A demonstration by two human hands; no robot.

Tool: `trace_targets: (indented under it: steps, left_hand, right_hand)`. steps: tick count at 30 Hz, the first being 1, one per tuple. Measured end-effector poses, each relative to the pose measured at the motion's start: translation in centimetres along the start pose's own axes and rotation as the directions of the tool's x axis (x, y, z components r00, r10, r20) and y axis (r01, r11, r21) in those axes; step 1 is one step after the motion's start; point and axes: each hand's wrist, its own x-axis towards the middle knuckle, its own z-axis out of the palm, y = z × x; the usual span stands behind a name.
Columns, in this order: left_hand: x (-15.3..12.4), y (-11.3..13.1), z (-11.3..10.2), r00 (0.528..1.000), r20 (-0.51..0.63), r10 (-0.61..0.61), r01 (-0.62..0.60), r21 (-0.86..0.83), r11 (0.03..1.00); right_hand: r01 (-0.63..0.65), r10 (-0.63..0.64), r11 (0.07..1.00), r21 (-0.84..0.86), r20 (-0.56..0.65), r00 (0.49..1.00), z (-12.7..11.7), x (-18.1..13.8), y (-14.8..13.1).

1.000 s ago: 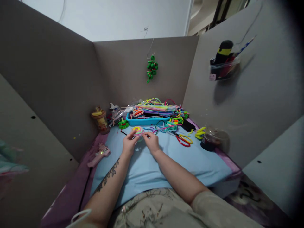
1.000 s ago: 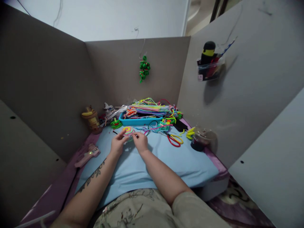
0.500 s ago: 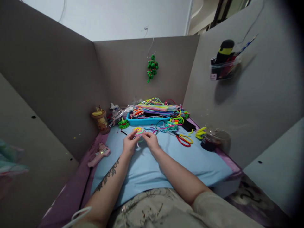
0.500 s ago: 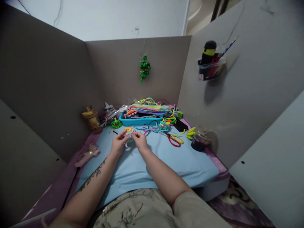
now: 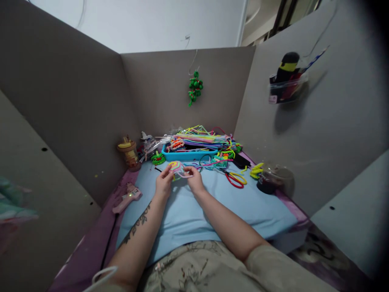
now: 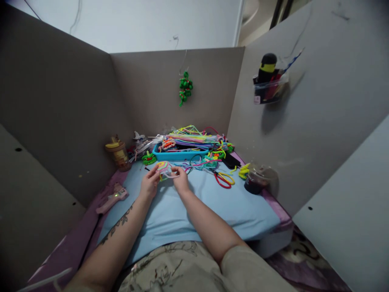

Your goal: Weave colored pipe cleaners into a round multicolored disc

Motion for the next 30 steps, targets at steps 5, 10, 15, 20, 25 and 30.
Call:
trace_targets:
  steps: [5, 10, 15, 20, 25, 30]
  left_hand:
    - [0.3, 0.1, -0.1, 0.996, -0.087, 0.029, -0.028, 0.012, 1.0]
    - [0.3, 0.1, -0.2, 0.996, -0.086, 0.033, -0.029, 0.044, 0.999]
    - [0.4, 0.5, -0.2, 0.994, -0.102, -0.045, 0.049, 0.038, 0.998]
    - [0.5, 0.6, -0.2, 0.991, -0.087, -0.099, 0.1, 0.007, 0.995]
    - [0.4, 0.9, -0.3, 0.993, -0.074, -0.096, 0.094, -0.028, 0.995]
    - [0.2, 0.9, -0.3, 0.998, -0.028, -0.063, 0.062, -0.032, 0.998]
  right_hand:
    - [0.0, -0.004, 1.0, 0.021, 0.188, 0.982, 0.5, -0.7, -1.0]
    - [-0.035, 0.032, 0.999, 0.02, 0.147, 0.989, 0.4, -0.7, -1.6]
    - [-0.048, 0.046, 0.998, 0.044, 0.054, 0.998, -0.8, 0.6, -1.2]
    - [-0.196, 0.212, 0.961, 0.195, -0.061, 0.975, -1.4, 1.7, -0.8]
    - [-0.345, 0.341, 0.852, 0.395, 0.081, 0.936, -0.8, 1.3, -1.0]
    - [-0.313, 0.291, 0.915, 0.256, 0.122, 0.949, -0.2, 0.6, -0.6]
